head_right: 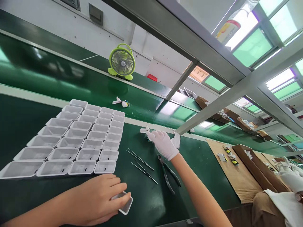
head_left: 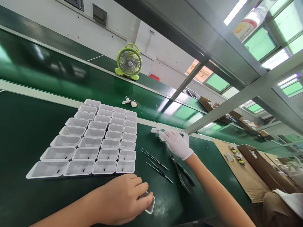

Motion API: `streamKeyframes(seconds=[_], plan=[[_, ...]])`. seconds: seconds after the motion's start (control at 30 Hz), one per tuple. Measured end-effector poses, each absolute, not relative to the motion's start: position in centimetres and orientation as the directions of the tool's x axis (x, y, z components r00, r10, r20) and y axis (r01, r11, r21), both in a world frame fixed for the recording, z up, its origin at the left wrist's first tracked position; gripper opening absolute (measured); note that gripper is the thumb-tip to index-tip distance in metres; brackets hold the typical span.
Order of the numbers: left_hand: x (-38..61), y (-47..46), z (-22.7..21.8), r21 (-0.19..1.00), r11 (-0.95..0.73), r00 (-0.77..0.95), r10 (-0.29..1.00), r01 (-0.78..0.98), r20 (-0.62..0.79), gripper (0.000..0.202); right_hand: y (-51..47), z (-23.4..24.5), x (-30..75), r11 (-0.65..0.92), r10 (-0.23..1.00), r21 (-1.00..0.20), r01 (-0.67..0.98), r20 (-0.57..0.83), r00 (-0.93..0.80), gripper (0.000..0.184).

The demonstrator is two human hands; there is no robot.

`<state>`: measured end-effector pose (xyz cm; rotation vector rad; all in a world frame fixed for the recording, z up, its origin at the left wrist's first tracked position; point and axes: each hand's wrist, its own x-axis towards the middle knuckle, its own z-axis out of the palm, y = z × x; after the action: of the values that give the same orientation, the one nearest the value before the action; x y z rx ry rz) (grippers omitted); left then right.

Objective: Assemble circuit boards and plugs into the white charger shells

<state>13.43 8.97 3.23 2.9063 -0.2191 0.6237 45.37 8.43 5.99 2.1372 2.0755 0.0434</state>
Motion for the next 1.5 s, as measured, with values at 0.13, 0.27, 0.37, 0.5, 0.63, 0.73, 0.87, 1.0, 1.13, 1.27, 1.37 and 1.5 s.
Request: streamKeyframes(seconds=[0.13,0.27,0.37,0.5,0.63,0.73,0.87,1.0,1.13,1.27,1.37,1.5], plan=[[14.0,7.1,2.1,0.21,-0.978,0.908,0.074,-0.016,0.413,0.079,8.0,7.5,44.4,-0.214,0.974,0.081,0.973,-0.058,0.219,0.056],[14.8,4.8,0.7,0.285,-0.938,0.892,0.293,0.198,0.345,0.084,10.1,7.3,42.6,-0.441,0.888,0.009,0.897,-0.14,0.438,0.063],[14.9,4.3,0.5,0.408,-0.879,0.885,0.376,0.246,0.276,0.071,12.3,6.4,41.6,-0.528,0.838,-0.072,0.846,-0.206,0.506,0.052],[14.7,5.0,0.9,0.52,-0.83,0.893,0.374,0.202,0.249,0.067,12.8,6.1,41.6,-0.604,0.797,-0.238,0.761,-0.167,0.58,0.042],[14.5,5.9,1.2,0.619,-0.764,0.888,0.396,0.178,0.233,0.065,9.7,7.2,41.4,-0.531,0.817,-0.509,0.678,-0.097,0.568,0.048],[14.4,6.1,1.3,0.652,-0.73,0.891,0.415,0.205,0.184,0.04,6.6,7.9,40.6,-0.335,0.876,-0.766,0.549,-0.039,0.48,0.056],[14.9,5.9,1.5,0.741,-0.654,0.892,0.415,0.154,0.181,0.053,4.3,7.5,39.7,-0.084,0.909,-0.961,0.263,0.034,0.415,0.065],[15.5,5.7,1.6,0.819,-0.57,0.924,0.343,0.061,0.17,0.048,4.1,6.8,38.7,-0.005,0.927,-0.982,-0.187,-0.074,0.367,0.067],[15.7,5.8,1.5,0.875,-0.473,0.937,0.341,0.102,0.075,0.082,4.4,6.5,37.3,-0.067,0.936,-0.936,-0.347,-0.179,0.304,0.062],[15.9,6.1,1.5,0.924,-0.367,0.969,0.246,0.105,-0.012,0.101,4.2,6.0,36.4,-0.091,0.947,-0.922,-0.377,-0.198,0.254,0.063],[16.3,5.9,1.6,0.927,-0.351,0.979,0.192,0.129,-0.063,0.091,3.9,5.9,36.3,-0.077,0.96,-0.926,-0.369,-0.168,0.222,0.064],[16.4,5.8,3.0,0.923,-0.383,0.971,0.235,0.043,0.052,0.062,3.0,6.7,36.4,0.022,0.973,-0.951,-0.308,-0.051,0.226,0.064]])
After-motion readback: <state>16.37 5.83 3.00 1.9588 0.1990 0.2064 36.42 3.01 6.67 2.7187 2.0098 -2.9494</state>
